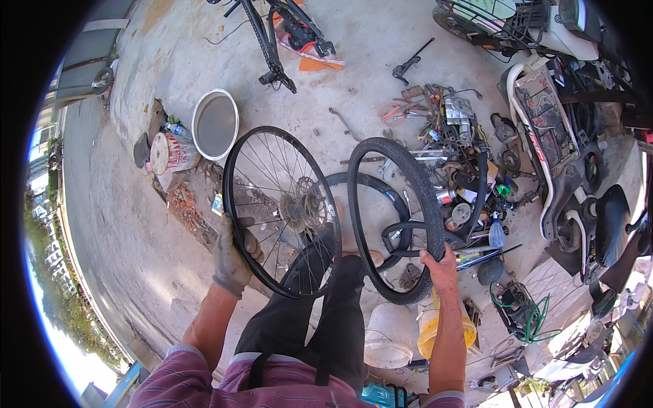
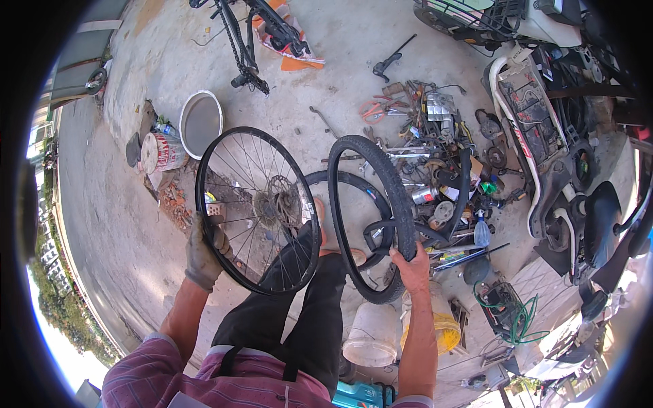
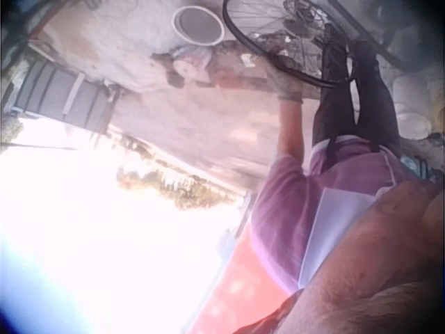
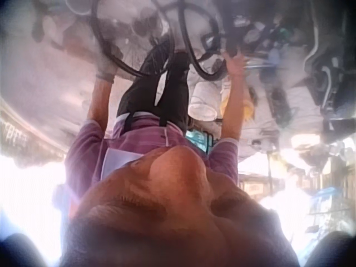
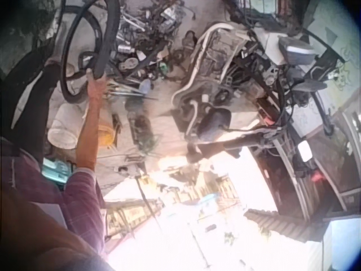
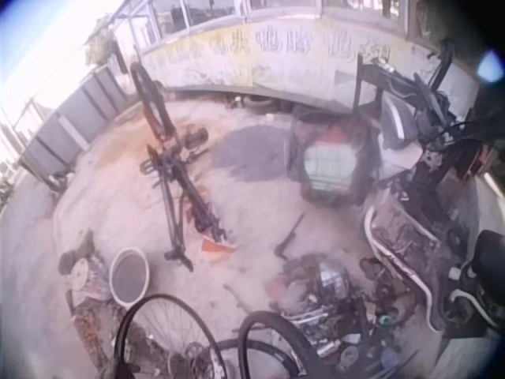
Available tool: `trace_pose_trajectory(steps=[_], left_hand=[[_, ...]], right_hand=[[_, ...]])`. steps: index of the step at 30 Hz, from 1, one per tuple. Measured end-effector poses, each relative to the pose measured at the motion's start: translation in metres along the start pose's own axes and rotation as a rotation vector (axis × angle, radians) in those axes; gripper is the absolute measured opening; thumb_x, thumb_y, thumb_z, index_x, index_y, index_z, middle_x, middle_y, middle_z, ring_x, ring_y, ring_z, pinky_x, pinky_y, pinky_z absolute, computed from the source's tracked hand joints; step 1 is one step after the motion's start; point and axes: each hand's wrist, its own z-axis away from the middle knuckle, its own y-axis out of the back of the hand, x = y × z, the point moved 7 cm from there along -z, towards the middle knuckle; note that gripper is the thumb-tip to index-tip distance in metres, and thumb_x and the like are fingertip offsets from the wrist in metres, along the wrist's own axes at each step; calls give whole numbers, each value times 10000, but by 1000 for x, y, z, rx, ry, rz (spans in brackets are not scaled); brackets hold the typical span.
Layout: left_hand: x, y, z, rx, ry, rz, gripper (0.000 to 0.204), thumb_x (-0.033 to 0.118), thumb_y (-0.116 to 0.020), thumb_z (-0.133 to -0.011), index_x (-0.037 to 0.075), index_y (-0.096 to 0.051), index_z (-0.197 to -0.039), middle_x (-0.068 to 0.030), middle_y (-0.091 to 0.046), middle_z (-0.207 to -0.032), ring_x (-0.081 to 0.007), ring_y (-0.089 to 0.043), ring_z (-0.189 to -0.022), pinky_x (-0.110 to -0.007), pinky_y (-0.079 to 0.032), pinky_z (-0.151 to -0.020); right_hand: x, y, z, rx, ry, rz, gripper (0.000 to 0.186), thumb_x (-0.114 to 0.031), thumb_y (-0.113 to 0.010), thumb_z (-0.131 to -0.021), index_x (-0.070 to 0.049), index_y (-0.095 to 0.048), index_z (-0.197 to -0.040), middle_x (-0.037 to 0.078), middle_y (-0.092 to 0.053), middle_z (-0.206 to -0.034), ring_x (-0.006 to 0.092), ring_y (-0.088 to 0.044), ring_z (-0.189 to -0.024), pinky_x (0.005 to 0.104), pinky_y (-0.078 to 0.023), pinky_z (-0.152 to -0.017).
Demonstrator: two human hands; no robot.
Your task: The person uses a rotary tool to grind the surface of a bicycle inner tube, then applies glue and a patch to repair a puncture. The person places the repaired inner tube onto a bicycle wheel rim.
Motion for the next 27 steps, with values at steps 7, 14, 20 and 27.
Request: trace_pose_trajectory(steps=[7, 14, 20, 27], left_hand=[[32, 20, -41, 14, -144, -242, 511, 533, -441, -1080, 61, -633, -1039, -28, -484, -585, -177, -474, -468, -345, -438, -463], [31, 50, -99, 116, -164, -428, 470, 497, -490, -1072, 58, -648, -1016, -23, -528, -577, -140, -500, -439, -302, -449, -419], [12, 84, -138, 212, -111, -441, 456, 504, -543, -1047, 85, -644, -898, -24, -528, -569, -157, -508, -431, -323, -426, -404], [0, 127, -170, 232, -72, -471, 496, 522, -502, -1055, 81, -659, -889, -21, -498, -545, -162, -474, -402, -320, -389, -383]], right_hand=[[5, -33, 20, -104, -124, -355, 373, -314, -731, -938, -1, -633, -1113, 55, -689, -889, 116, -637, -775, 289, -512, -744], [13, -55, 22, -180, -161, -364, 366, -268, -737, -951, -38, -625, -1212, 22, -662, -1050, 94, -607, -868, 280, -512, -773], [4, -76, 29, -279, -293, -603, 398, -217, -779, -919, -53, -611, -1240, 5, -652, -976, 97, -628, -799, 275, -535, -695], [-23, -100, 25, -293, -260, -567, 482, -297, -830, -878, -52, -613, -1232, -3, -653, -999, 101, -620, -876, 291, -522, -775]])
